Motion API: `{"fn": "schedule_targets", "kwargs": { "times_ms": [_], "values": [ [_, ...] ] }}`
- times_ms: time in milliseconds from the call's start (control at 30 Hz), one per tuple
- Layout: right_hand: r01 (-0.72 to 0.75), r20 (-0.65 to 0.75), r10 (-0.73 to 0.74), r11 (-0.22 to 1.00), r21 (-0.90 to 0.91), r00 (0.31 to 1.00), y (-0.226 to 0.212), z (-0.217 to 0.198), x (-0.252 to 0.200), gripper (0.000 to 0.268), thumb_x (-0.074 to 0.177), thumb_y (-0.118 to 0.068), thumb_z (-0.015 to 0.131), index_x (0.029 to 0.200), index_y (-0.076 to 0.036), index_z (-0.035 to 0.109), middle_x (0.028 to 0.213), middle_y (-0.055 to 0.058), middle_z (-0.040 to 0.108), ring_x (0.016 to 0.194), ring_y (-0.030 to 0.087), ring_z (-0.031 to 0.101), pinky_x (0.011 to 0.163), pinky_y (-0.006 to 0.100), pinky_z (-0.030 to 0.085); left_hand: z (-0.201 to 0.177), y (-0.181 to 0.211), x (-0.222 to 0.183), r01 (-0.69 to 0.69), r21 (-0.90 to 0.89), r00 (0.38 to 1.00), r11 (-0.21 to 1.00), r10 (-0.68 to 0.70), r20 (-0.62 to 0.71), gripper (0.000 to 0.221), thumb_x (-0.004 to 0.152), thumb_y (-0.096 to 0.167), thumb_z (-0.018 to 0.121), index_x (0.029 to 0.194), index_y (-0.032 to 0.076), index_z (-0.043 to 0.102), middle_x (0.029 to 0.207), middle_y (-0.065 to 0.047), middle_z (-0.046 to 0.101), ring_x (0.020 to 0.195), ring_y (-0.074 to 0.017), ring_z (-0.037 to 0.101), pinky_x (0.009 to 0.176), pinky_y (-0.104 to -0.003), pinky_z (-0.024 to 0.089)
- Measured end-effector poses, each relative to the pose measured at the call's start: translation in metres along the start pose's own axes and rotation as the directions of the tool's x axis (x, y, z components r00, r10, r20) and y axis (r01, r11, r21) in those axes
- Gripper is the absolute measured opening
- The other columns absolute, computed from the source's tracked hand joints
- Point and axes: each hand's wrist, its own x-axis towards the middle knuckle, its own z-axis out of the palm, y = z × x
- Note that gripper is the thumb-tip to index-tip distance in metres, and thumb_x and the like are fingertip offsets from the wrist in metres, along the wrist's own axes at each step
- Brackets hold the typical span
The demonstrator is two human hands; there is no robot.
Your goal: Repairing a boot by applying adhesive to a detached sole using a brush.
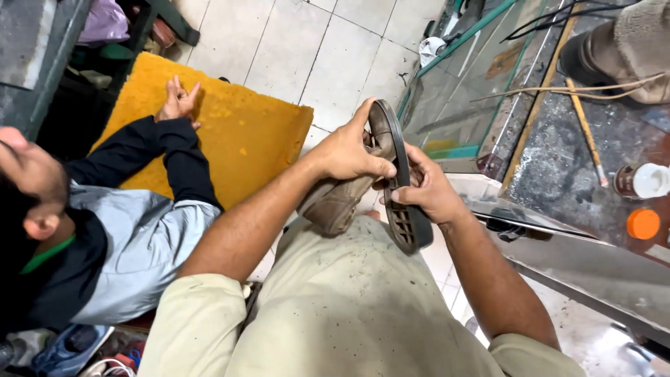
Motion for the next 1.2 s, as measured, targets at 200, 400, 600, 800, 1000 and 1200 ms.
{"fn": "schedule_targets", "kwargs": {
  "times_ms": [200, 400, 600, 800, 1000, 1200],
  "values": [
    [-0.188, 0.217, 0.115, 0.917, 0.351, 0.969, -0.01, -0.017, -0.02, 0.079, 0.064, 0.0, 0.078, 0.138, 0.006, 0.05, 0.111, 0.032, 0.067, 0.095, 0.051, 0.073, 0.071, 0.065, 0.064, 0.011, 0.03, 0.0, 0.076, 0.185, 0.992, 0.98, -0.093, 0.081, 0.128, 0.064, 0.054, 0.09, 0.161, 0.009, 0.02, 0.138, -0.031, 0.059, 0.132, -0.0423, 0.058, 0.111, -0.054, 0.047],
    [-0.297, 0.249, 0.209, 0.867, 0.4, 0.946, -0.008, -0.035, -0.039, 0.078, 0.06, -0.012, 0.078, 0.132, 0.009, 0.054, 0.108, 0.035, 0.069, 0.093, 0.051, 0.073, 0.073, 0.066, 0.062, 0.025, 0.033, 0.014, 0.129, 0.293, 0.974, 0.947, -0.177, 0.144, 0.111, 0.06, 0.055, 0.088, 0.15, 0.006, 0.044, 0.131, -0.025, 0.064, 0.125, -0.0393, 0.063, 0.1, -0.054, 0.054],
    [-0.363, 0.304, 0.253, 0.845, 0.394, 0.919, 0.02, -0.064, -0.045, 0.083, 0.058, -0.013, 0.075, 0.135, 0.008, 0.053, 0.111, 0.039, 0.067, 0.095, 0.056, 0.071, 0.075, 0.069, 0.061, 0.041, 0.04, 0.01, 0.152, 0.255, 0.96, 0.955, -0.205, 0.193, 0.1, 0.061, 0.047, 0.087, 0.143, 0.0, 0.054, 0.13, -0.026, 0.065, 0.125, -0.0415, 0.063, 0.094, -0.055, 0.056],
    [-0.395, 0.344, 0.261, 0.822, 0.41, 0.902, 0.036, -0.077, -0.048, 0.088, 0.054, -0.015, 0.076, 0.136, 0.007, 0.052, 0.11, 0.04, 0.067, 0.095, 0.058, 0.07, 0.075, 0.07, 0.06, 0.043, 0.035, 0.01, 0.178, 0.263, 0.954, 0.948, -0.232, 0.192, 0.097, 0.061, 0.045, 0.087, 0.14, 0.0, 0.056, 0.129, -0.027, 0.066, 0.123, -0.043, 0.064, 0.091, -0.056, 0.057],
    [-0.414, 0.37, 0.269, 0.817, 0.401, 0.889, 0.037, -0.083, -0.047, 0.089, 0.053, -0.014, 0.075, 0.137, 0.007, 0.052, 0.113, 0.041, 0.066, 0.096, 0.059, 0.069, 0.077, 0.07, 0.059, 0.047, 0.03, 0.017, 0.178, 0.256, 0.953, 0.95, -0.232, 0.197, 0.093, 0.06, 0.043, 0.087, 0.138, 0.0, 0.058, 0.127, -0.028, 0.066, 0.12, -0.0427, 0.065, 0.088, -0.055, 0.059],
    [-0.437, 0.388, 0.278, 0.796, 0.419, 0.878, 0.046, -0.091, -0.051, 0.093, 0.052, -0.013, 0.075, 0.139, 0.007, 0.05, 0.115, 0.041, 0.065, 0.097, 0.06, 0.068, 0.077, 0.071, 0.058, 0.054, 0.037, 0.008, 0.199, 0.21, 0.941, 0.957, -0.246, 0.232, 0.091, 0.062, 0.038, 0.087, 0.138, -0.002, 0.058, 0.127, -0.03, 0.065, 0.12, -0.0432, 0.066, 0.086, -0.054, 0.059]
  ]
}}
